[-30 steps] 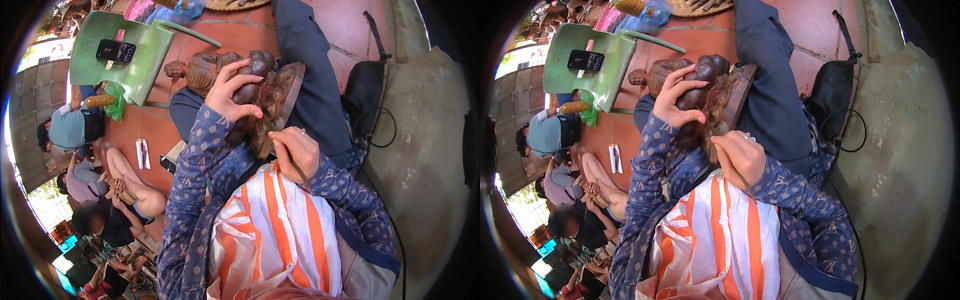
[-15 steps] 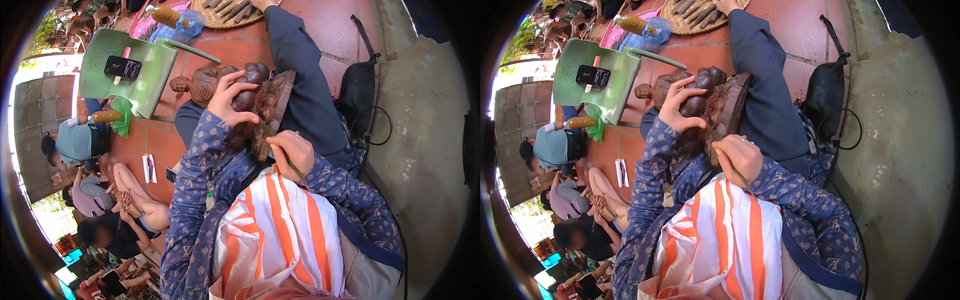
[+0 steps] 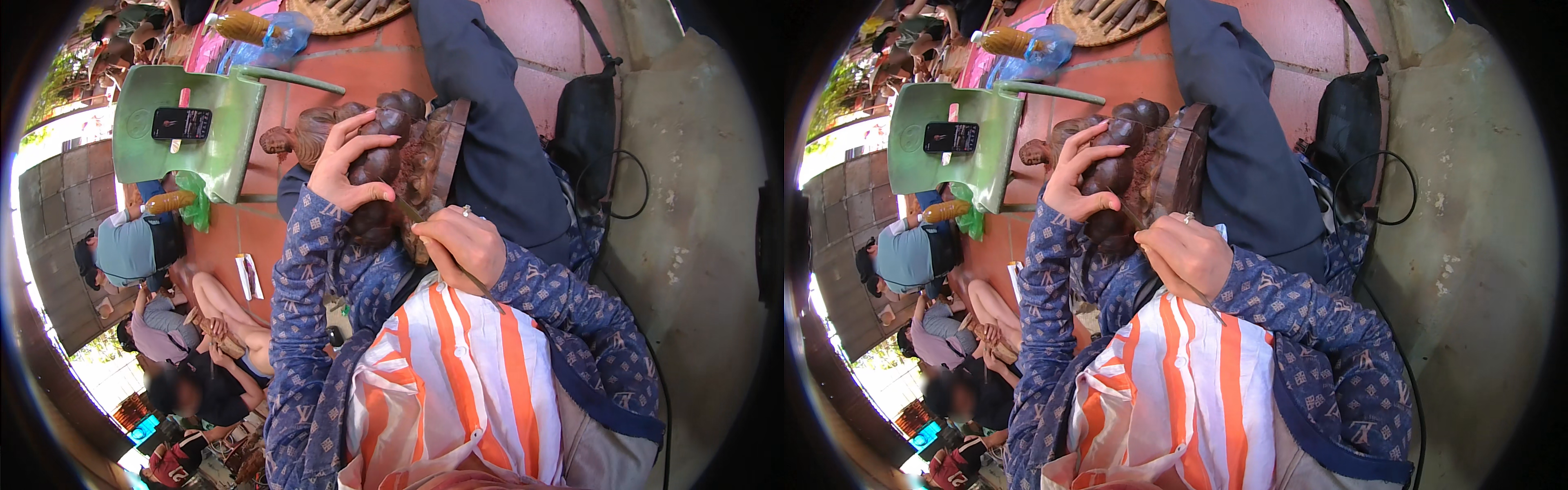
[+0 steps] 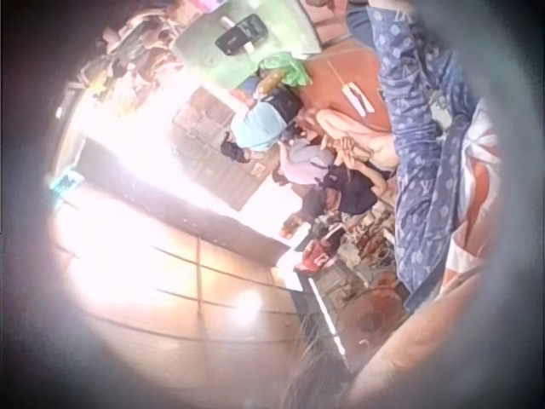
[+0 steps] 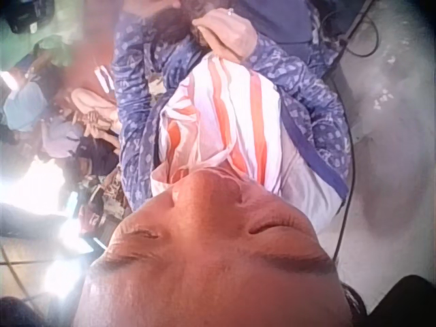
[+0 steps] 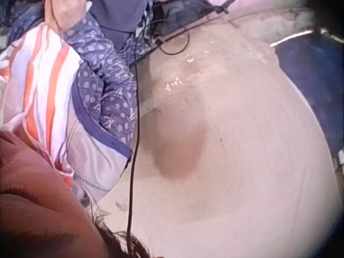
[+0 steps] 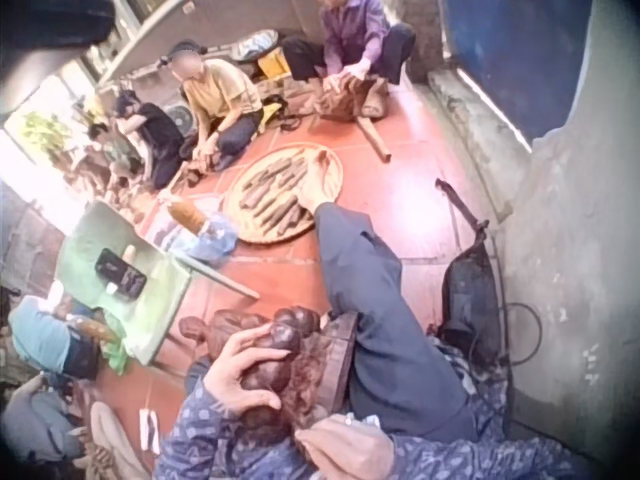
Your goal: The person is carving a wooden object using a small knife. They hold the object with one hand and carefully shape it with the other, focusing on detailed work.
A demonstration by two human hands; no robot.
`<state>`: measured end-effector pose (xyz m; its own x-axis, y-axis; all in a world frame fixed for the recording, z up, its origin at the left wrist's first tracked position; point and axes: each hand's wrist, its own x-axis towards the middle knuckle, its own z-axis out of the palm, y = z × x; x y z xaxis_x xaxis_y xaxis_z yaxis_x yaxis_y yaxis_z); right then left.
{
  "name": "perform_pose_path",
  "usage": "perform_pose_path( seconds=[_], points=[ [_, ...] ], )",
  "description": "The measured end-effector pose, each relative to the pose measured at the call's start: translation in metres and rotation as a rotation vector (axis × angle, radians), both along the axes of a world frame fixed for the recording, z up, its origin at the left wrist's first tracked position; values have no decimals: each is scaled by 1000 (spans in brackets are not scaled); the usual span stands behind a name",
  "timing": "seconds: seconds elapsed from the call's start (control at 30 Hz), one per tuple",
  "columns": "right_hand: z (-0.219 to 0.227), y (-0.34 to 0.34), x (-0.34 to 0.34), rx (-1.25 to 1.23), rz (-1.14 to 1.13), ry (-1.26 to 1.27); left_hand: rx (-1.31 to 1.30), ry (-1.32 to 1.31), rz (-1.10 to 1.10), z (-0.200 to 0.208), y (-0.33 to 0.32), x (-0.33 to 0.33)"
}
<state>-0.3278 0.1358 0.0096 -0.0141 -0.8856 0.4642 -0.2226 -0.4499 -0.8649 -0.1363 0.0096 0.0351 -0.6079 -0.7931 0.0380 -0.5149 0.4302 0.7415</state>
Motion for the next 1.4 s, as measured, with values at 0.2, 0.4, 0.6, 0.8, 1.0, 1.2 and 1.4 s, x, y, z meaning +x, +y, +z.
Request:
perform_pose_path(
  seconds=[0.2, 0.4, 0.6, 0.8, 1.0, 1.2, 1.4],
  points=[
    [5, 10, -5, 122, -54, 11, -79, -135, 154, 0, 13, -18],
    [6, 1, -1, 39, -12, -47, 93, 71, -14, 2, -2, 2],
    [2, 3, -8, 91, -26, 12, -149, -168, 136, 0, 12, -19],
    [3, -1, -10, -12, 96, -6, 100, 112, -21, 1, -2, 2],
    [0, 3, -5, 100, -30, 10, -86, -151, 115, -1, 8, -15],
    [3, -2, -10, -25, 88, -13, 33, 24, 8, 3, 0, -1],
    [-2, -3, -14, 17, 77, 42, -118, -121, 110, -1, 8, -13]
  ],
)
